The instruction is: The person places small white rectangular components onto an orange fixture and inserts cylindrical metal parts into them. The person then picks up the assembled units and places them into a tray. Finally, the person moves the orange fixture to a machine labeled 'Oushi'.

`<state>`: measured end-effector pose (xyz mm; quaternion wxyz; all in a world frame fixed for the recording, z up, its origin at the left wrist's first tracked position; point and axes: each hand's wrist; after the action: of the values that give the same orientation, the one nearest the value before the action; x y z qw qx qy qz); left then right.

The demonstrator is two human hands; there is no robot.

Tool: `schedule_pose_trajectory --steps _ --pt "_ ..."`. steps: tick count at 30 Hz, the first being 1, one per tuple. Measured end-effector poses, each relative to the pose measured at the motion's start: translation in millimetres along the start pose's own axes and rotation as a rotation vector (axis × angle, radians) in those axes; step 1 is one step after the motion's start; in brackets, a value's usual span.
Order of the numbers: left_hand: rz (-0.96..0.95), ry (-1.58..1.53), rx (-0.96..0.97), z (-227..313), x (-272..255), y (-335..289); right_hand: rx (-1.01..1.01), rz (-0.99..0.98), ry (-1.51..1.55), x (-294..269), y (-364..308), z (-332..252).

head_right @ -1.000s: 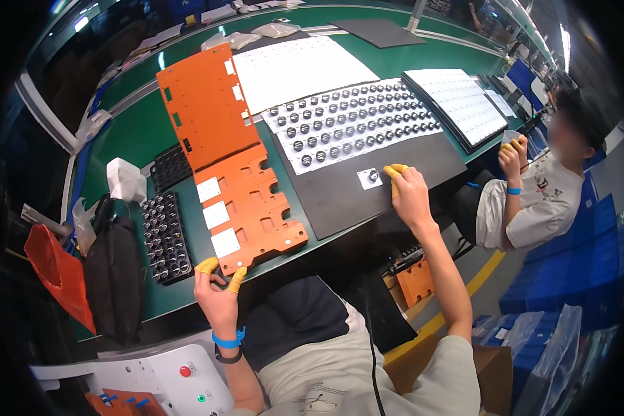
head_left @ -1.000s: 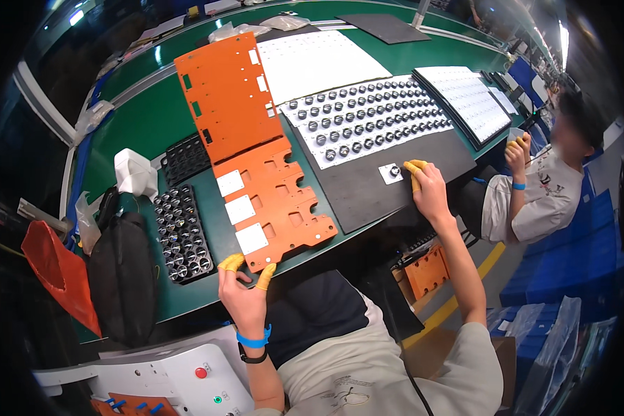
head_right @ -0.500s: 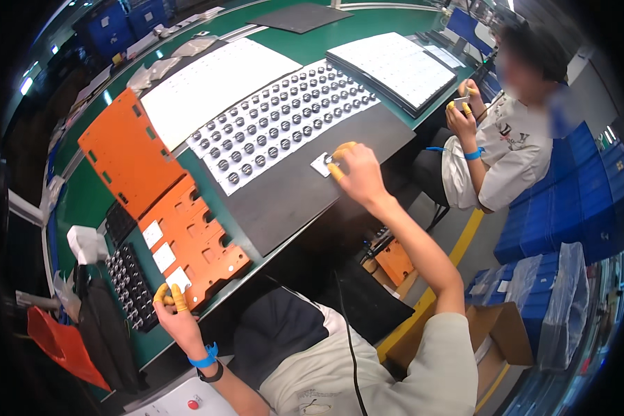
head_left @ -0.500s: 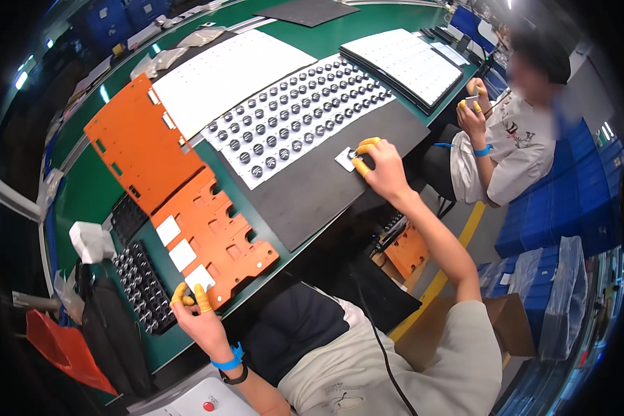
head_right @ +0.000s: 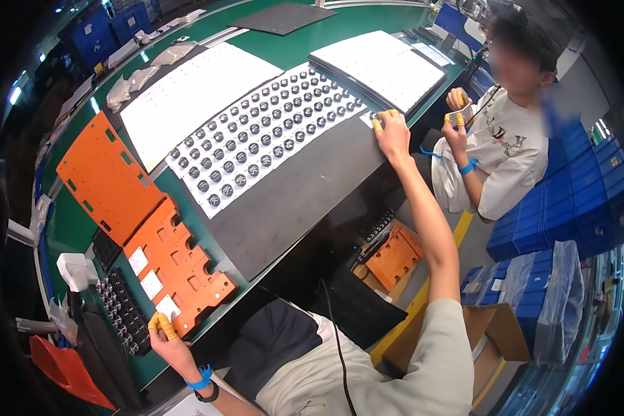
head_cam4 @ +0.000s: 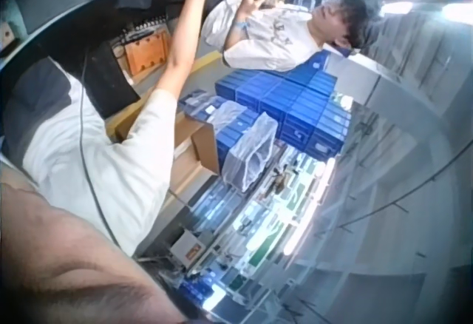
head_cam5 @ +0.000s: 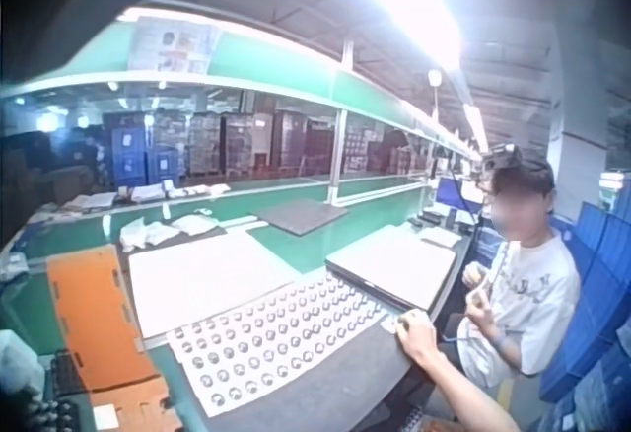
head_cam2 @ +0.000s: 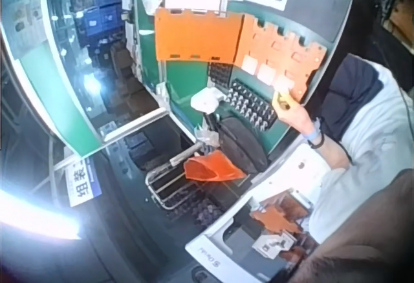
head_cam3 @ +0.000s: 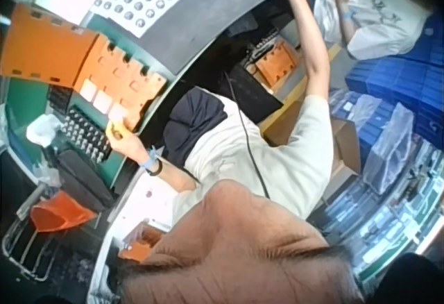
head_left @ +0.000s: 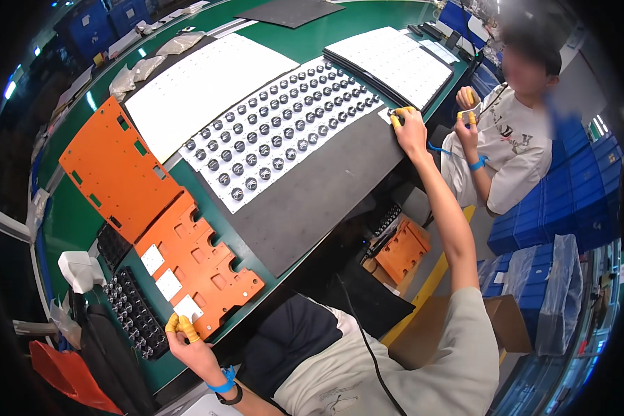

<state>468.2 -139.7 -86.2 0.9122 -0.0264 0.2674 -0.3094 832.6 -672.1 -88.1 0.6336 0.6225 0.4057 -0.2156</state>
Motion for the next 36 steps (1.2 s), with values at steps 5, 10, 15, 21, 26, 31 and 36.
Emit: schedule_pose_trajectory --steps 5,10,15,21,26,31,36 --pt "-0.013 -0.065 -0.011 -1 1 0 0.014 -0.029 -0.010 9 11 0" --pt "-0.022 -0.085 -0.010 0 3 0 0.030 -0.031 -0.009 10 13 4" --pt "-0.027 0.028 0.000 15 1 -3 0.056 -0.008 0.021 12 12 -5" --pt "0.092 0.193 0.034 40 7 -2 -0.001 0.085 0.023 19 11 1" --pt "0.101 0.332 0.114 65 4 7 -0.037 0.072 0.012 21 5 9" --pt "0.099 0.354 0.140 73 9 17 -0.026 0.063 -0.001 19 7 4" --pt "0.106 0.344 0.166 54 8 30 0.038 0.069 0.064 19 12 -4"
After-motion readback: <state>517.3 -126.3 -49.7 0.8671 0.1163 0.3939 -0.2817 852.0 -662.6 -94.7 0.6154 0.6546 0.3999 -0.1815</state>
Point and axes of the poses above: each hand's wrist, its own y-axis towards the middle knuckle, its own x-axis out of the palm, z = x × y, and after that the axes turned 15 degrees about -x, right-handed
